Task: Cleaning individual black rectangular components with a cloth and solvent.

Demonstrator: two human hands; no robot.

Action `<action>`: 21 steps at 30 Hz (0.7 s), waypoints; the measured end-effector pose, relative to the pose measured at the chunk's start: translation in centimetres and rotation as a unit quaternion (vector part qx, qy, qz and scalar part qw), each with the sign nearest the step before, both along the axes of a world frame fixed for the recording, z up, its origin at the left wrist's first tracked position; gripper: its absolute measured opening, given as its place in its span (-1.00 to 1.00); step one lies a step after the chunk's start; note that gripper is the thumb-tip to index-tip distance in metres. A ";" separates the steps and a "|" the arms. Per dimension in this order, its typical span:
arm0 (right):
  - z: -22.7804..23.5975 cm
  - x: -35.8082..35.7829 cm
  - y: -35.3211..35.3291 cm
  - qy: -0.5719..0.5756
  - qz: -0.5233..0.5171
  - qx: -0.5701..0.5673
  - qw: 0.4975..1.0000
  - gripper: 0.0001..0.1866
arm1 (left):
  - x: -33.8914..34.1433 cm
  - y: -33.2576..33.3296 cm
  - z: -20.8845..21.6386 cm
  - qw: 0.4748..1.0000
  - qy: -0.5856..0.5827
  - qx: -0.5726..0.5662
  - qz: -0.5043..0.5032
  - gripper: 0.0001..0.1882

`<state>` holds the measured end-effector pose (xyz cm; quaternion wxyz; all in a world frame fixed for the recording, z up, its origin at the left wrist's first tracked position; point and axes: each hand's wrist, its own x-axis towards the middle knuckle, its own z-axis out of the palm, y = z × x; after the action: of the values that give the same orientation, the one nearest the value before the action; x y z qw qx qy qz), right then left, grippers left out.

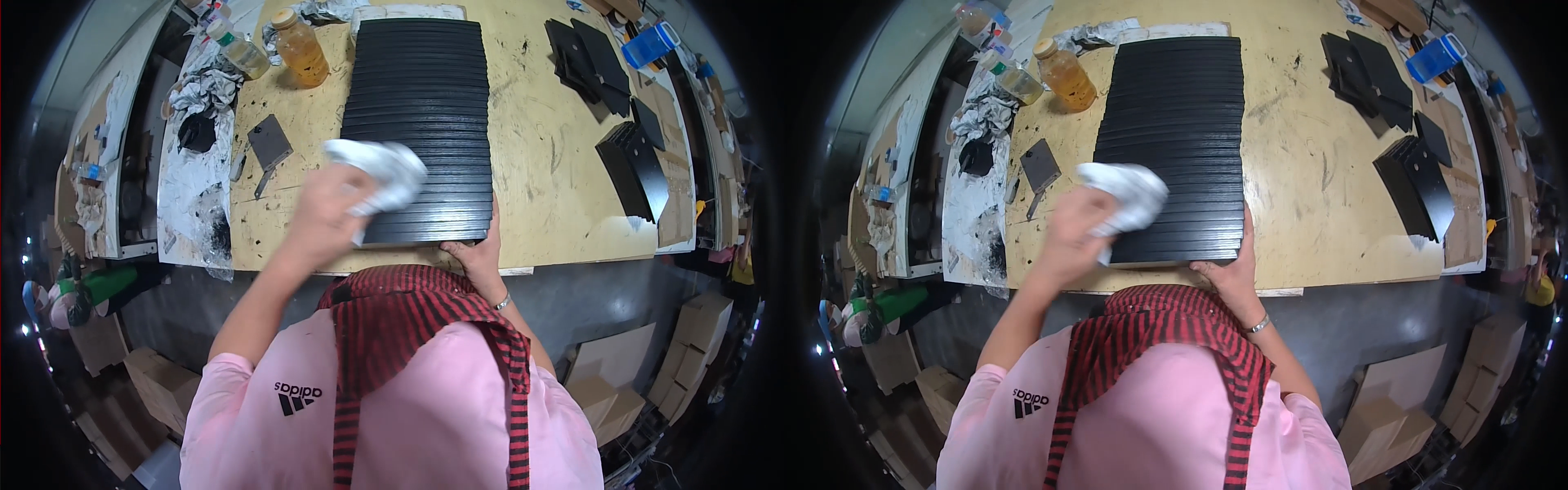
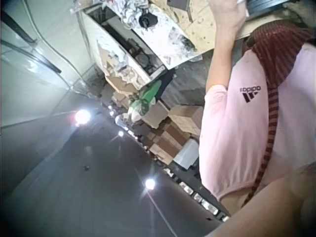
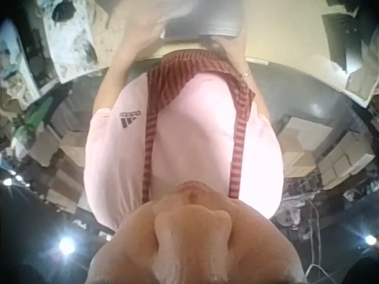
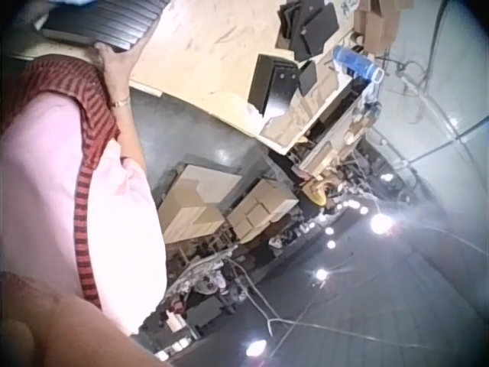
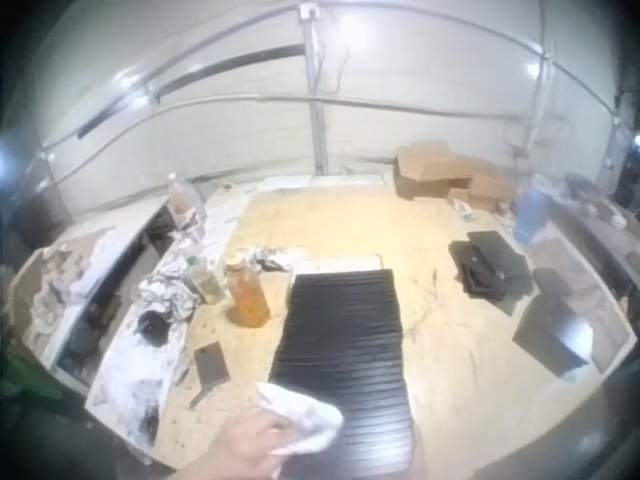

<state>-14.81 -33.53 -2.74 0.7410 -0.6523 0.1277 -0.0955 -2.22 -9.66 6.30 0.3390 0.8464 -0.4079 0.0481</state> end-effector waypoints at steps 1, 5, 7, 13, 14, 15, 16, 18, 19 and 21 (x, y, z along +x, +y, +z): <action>0.4 0.1 -0.2 0.008 0.002 -0.006 1.000 0.33 | -0.4 -1.4 1.6 0.993 0.047 0.106 -0.038 -0.69; 1.5 -0.2 -3.0 0.005 0.043 -0.144 0.989 0.17 | 2.8 4.0 -0.3 0.895 0.378 -0.215 0.100 -0.77; 3.0 0.0 -4.0 -0.029 -0.003 -0.140 0.990 0.03 | 3.5 5.0 0.1 0.745 0.527 -0.381 0.147 -0.67; 11.5 7.2 -2.5 -0.108 0.015 -0.163 0.981 -0.57 | 4.8 6.2 -2.7 0.674 0.527 -0.513 0.074 -0.57; 12.7 8.7 -0.8 -0.085 0.047 -0.179 0.979 -0.60 | 4.7 5.5 -2.3 0.618 0.546 -0.556 0.103 -0.55; 12.8 10.5 0.6 -0.095 0.105 -0.239 0.961 -0.61 | 4.5 4.9 -1.8 0.560 0.561 -0.595 0.132 -0.53; 13.3 11.9 3.0 -0.111 0.152 -0.282 0.941 -0.61 | 4.4 4.5 -1.4 0.556 0.563 -0.597 0.130 -0.50; 13.3 14.5 7.2 -0.137 0.251 -0.409 0.867 -0.47 | 4.6 4.8 -1.6 0.564 0.563 -0.593 0.115 -0.50; 13.8 15.3 9.2 -0.107 0.276 -0.451 0.842 -0.48 | 4.7 5.1 -1.8 0.573 0.566 -0.584 0.102 -0.50; 12.3 17.8 11.4 -0.113 0.282 -0.496 0.814 -0.56 | 4.7 6.2 -2.2 0.580 0.566 -0.579 0.094 -0.50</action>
<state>2.96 -22.09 9.53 0.3210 -0.9232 -0.2114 -0.0054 2.53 -3.46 4.07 0.9126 0.3601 0.0631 -0.1830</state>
